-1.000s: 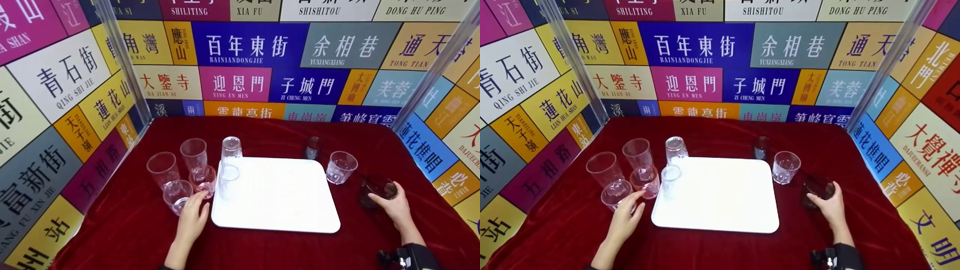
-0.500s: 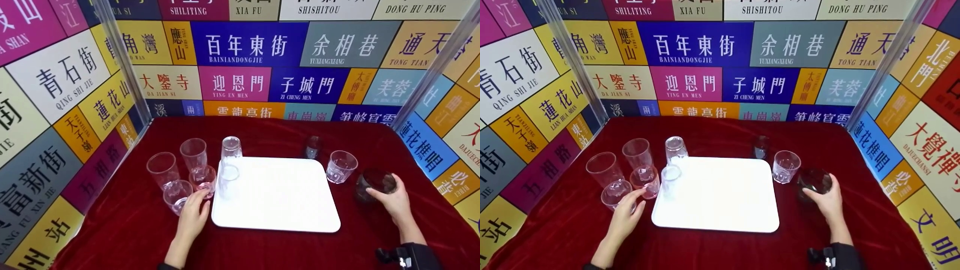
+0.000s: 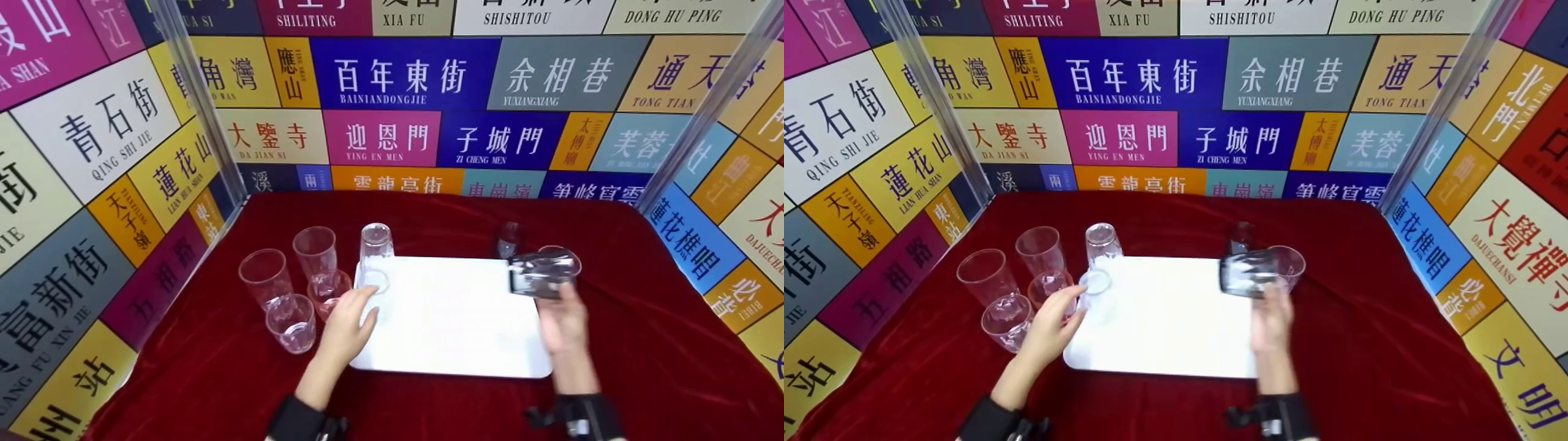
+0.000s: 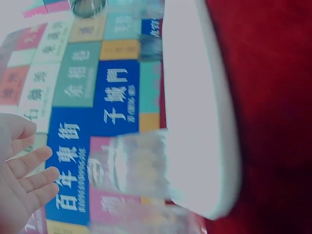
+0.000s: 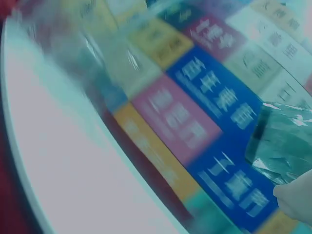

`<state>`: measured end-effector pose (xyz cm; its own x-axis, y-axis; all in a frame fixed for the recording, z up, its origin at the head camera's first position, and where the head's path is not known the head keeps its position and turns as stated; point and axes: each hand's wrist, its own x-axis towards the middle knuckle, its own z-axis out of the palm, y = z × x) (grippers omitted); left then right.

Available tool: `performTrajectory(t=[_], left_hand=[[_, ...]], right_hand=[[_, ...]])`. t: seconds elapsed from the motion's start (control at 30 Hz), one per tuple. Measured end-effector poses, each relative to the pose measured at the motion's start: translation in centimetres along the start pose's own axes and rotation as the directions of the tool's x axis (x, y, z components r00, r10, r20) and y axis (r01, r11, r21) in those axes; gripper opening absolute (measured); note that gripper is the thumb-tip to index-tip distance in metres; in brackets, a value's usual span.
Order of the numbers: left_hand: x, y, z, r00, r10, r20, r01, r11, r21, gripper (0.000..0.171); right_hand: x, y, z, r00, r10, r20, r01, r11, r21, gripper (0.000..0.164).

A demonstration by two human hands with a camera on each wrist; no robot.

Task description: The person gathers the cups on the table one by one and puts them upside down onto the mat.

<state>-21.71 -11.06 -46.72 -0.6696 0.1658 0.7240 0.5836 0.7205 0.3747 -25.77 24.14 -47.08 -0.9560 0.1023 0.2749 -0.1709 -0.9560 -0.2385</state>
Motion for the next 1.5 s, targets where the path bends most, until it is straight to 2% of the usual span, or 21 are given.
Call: performTrajectory(t=[0.13,0.23,0.47,0.63,0.7,0.87,0.97,1.03,1.13,1.23,1.3,1.37,1.43,1.5], left_hand=[[1.9,1.2,0.5,0.998,-0.006,0.068,0.007,1.000,-0.011,0.035],[3.3,2.1,0.9,0.990,-0.019,0.143,0.022,0.999,-0.023,0.039],[5.8,4.2,2.2,0.958,-0.016,0.288,0.021,1.000,-0.015,0.047],[6.9,5.2,3.6,0.910,-0.050,0.411,0.059,0.998,-0.009,0.060],[7.1,5.3,4.3,0.890,-0.065,0.451,0.087,0.996,-0.028,0.067],[6.6,5.1,5.8,0.869,-0.074,0.489,0.128,0.989,-0.077,0.075],[6.1,5.1,6.1,0.867,-0.070,0.494,0.149,0.981,-0.121,0.077],[5.8,5.1,6.3,0.874,-0.070,0.481,0.165,0.973,-0.158,0.078],[5.5,5.1,6.4,0.896,-0.054,0.440,0.170,0.959,-0.228,0.078],[5.4,4.9,5.9,0.917,-0.035,0.398,0.153,0.951,-0.268,0.076],[5.5,4.6,5.2,0.924,-0.034,0.381,0.143,0.954,-0.262,0.074],[5.8,4.3,4.2,0.921,-0.043,0.387,0.147,0.959,-0.244,0.074],[6.2,4.0,3.0,0.910,-0.066,0.409,0.164,0.965,-0.207,0.075],[6.4,3.7,1.8,0.892,-0.099,0.442,0.187,0.969,-0.159,0.076]], right_hand=[[-0.6,3.2,0.2,0.991,0.114,-0.064,-0.100,0.975,0.198,0.022],[-1.0,4.9,0.1,0.983,0.158,-0.096,-0.131,0.962,0.241,0.022],[-1.7,6.7,0.2,0.976,0.187,-0.116,-0.163,0.968,0.190,0.022],[-2.4,7.9,0.9,0.969,0.218,-0.117,-0.200,0.969,0.147,0.022],[-2.7,8.4,1.2,0.967,0.230,-0.108,-0.216,0.968,0.126,0.022],[-3.6,9.5,1.9,0.955,0.276,-0.109,-0.269,0.960,0.075,0.021],[-4.0,9.8,2.1,0.947,0.295,-0.126,-0.290,0.955,0.053,0.020],[-4.2,10.0,2.2,0.944,0.303,-0.127,-0.300,0.953,0.049,0.020],[-4.4,10.2,2.4,0.945,0.308,-0.113,-0.308,0.951,0.013,0.019],[-4.3,10.1,2.5,0.947,0.314,-0.065,-0.319,0.942,-0.102,0.021],[-4.0,9.6,2.5,0.949,0.307,-0.066,-0.314,0.922,-0.227,0.022],[-3.7,8.7,2.3,0.950,0.296,-0.099,-0.312,0.883,-0.351,0.031],[-3.4,7.3,1.9,0.953,0.268,-0.144,-0.304,0.816,-0.491,0.048],[-2.9,5.7,1.1,0.955,0.238,-0.179,-0.297,0.725,-0.622,0.067]])
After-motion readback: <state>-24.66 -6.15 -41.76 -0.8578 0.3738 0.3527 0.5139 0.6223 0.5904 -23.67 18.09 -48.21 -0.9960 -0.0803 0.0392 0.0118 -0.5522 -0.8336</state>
